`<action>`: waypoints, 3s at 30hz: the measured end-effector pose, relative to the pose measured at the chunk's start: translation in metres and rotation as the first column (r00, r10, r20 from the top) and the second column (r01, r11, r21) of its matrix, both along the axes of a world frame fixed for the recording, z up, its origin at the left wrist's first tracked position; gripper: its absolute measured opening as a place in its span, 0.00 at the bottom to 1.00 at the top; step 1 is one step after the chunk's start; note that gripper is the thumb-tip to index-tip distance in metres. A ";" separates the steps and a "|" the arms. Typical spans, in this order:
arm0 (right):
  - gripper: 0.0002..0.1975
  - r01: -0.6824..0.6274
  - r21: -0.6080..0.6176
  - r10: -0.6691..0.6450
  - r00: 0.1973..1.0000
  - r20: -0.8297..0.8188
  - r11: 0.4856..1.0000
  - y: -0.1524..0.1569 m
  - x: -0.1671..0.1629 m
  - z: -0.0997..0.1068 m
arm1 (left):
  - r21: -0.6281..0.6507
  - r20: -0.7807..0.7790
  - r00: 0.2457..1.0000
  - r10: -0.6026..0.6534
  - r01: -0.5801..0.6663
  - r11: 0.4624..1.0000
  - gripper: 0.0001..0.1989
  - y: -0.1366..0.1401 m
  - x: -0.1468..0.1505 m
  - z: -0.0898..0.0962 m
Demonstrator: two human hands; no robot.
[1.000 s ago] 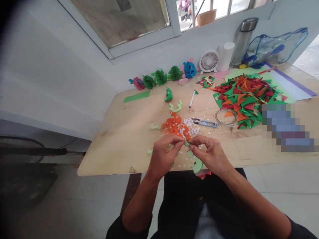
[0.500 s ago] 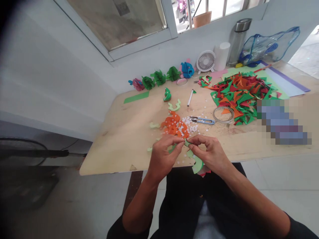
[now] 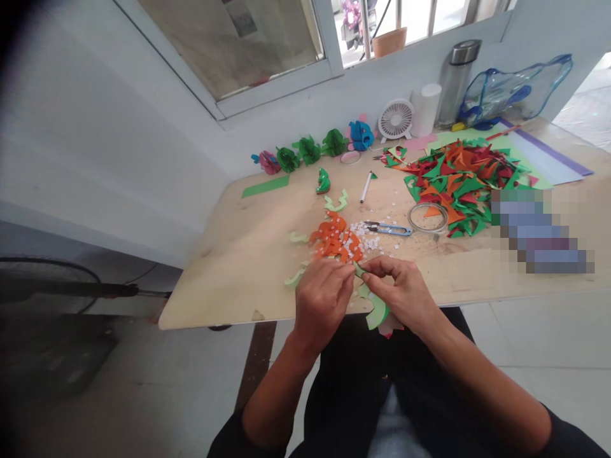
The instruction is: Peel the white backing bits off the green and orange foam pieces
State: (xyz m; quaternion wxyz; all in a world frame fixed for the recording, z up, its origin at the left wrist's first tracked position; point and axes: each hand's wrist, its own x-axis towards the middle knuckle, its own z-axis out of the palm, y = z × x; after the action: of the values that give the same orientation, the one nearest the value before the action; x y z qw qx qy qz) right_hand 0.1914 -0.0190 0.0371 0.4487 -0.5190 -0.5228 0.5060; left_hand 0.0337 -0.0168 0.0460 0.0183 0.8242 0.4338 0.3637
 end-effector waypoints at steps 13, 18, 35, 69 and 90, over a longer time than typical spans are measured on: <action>0.15 0.080 -0.168 -0.118 0.967 -0.225 0.983 -0.002 0.008 -0.006 | -0.553 0.459 0.833 0.308 -0.003 0.833 0.05 0.016 0.009 -0.032; 0.16 0.158 -0.192 -0.212 0.927 -0.310 0.969 -0.006 0.007 -0.002 | -0.569 0.458 0.806 0.374 -0.057 0.820 0.07 0.011 0.016 -0.045; 0.10 0.245 -0.035 -0.246 0.940 -0.236 0.969 -0.002 -0.003 -0.020 | -0.685 0.728 0.425 0.537 0.477 0.551 0.06 -0.007 0.026 -0.019; 0.11 -0.029 0.031 0.023 0.981 0.192 0.999 -0.001 0.002 -0.002 | -0.616 0.650 0.669 0.360 0.188 0.765 0.05 -0.005 0.016 -0.027; 0.11 0.103 0.274 -0.204 0.906 0.370 0.956 0.005 -0.004 -0.006 | -0.145 0.289 0.936 0.199 -0.163 0.976 0.03 -0.005 0.025 -0.027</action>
State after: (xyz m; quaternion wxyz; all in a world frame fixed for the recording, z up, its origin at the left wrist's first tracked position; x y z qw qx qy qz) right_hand 0.1870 -0.0145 0.0314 0.4340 -0.5900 -0.6185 0.2845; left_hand 0.0583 -0.0213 0.0190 0.0998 0.7129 0.5210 0.4587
